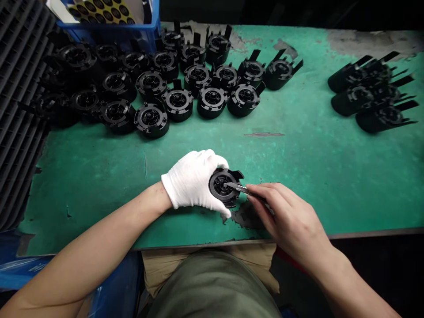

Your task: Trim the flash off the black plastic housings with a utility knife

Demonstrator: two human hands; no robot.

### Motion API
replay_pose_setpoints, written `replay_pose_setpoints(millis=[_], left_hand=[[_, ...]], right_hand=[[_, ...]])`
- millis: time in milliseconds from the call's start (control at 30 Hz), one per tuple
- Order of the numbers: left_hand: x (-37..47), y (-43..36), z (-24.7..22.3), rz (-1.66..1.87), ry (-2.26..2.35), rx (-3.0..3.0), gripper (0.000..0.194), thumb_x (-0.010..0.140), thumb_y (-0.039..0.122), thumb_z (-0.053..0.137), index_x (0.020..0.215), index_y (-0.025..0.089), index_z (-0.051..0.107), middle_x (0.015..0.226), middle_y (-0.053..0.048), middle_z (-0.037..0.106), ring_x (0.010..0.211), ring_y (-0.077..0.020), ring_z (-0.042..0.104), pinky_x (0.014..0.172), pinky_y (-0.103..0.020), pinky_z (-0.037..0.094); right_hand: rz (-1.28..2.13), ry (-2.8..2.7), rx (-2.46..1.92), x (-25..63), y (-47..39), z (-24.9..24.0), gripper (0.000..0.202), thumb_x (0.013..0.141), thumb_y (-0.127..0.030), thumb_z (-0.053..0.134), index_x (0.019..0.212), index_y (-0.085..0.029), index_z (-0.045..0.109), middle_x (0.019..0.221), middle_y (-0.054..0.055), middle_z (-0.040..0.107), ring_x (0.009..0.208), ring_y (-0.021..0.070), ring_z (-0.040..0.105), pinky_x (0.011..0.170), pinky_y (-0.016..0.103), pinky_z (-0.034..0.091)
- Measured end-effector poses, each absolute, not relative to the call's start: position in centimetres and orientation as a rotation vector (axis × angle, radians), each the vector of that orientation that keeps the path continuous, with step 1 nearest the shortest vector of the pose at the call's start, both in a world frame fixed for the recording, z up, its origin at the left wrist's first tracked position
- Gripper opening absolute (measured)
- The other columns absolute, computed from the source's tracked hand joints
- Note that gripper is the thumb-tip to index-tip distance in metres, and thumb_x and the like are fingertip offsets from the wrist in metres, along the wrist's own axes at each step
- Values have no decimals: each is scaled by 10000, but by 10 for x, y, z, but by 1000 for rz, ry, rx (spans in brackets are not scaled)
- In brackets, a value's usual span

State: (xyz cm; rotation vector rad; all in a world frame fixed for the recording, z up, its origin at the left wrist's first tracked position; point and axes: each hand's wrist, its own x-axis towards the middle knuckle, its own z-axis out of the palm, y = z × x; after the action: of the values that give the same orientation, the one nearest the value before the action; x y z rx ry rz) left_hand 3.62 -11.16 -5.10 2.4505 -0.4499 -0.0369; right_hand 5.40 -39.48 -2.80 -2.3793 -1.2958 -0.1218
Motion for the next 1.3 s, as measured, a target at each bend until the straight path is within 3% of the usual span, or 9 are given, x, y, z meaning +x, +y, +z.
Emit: replay_pose_setpoints(millis=[100,200,700,1300], left_hand=[[36,-111,-50,-54,-457,2484,1242,464,983,893,1375,170,669,1108,-116,740,972,-343,729,932,-488,585],[35,-111,-50,-64,-469,2502,1288,478,998,873,1454,187,652,1123,-121,740,997,-360,735,952,-500,588],[40,-110,-44,-187,-502,2453,1052,547,968,875,1321,264,758,1062,-91,764,981,-328,713,896,-428,533],[39,-111,-45,-159,-496,2445,1018,542,943,900,1288,262,770,1065,-84,773,979,-324,719,899,-423,536]], right_hand=[[-136,-1292,-2371,53,-395,-29,371,1008,-73,733,1355,-162,633,1136,105,751,986,218,734,867,344,598],[-140,-1283,-2375,53,-395,-30,373,1010,-77,733,1358,-169,633,1139,103,752,988,218,734,873,346,603],[-180,-1323,-2430,52,-390,-25,337,1030,-95,716,1343,-183,626,1116,91,766,947,209,732,819,334,590],[-199,-1381,-2470,46,-393,-19,322,1046,-106,699,1356,-158,631,1105,99,761,896,201,706,782,331,554]])
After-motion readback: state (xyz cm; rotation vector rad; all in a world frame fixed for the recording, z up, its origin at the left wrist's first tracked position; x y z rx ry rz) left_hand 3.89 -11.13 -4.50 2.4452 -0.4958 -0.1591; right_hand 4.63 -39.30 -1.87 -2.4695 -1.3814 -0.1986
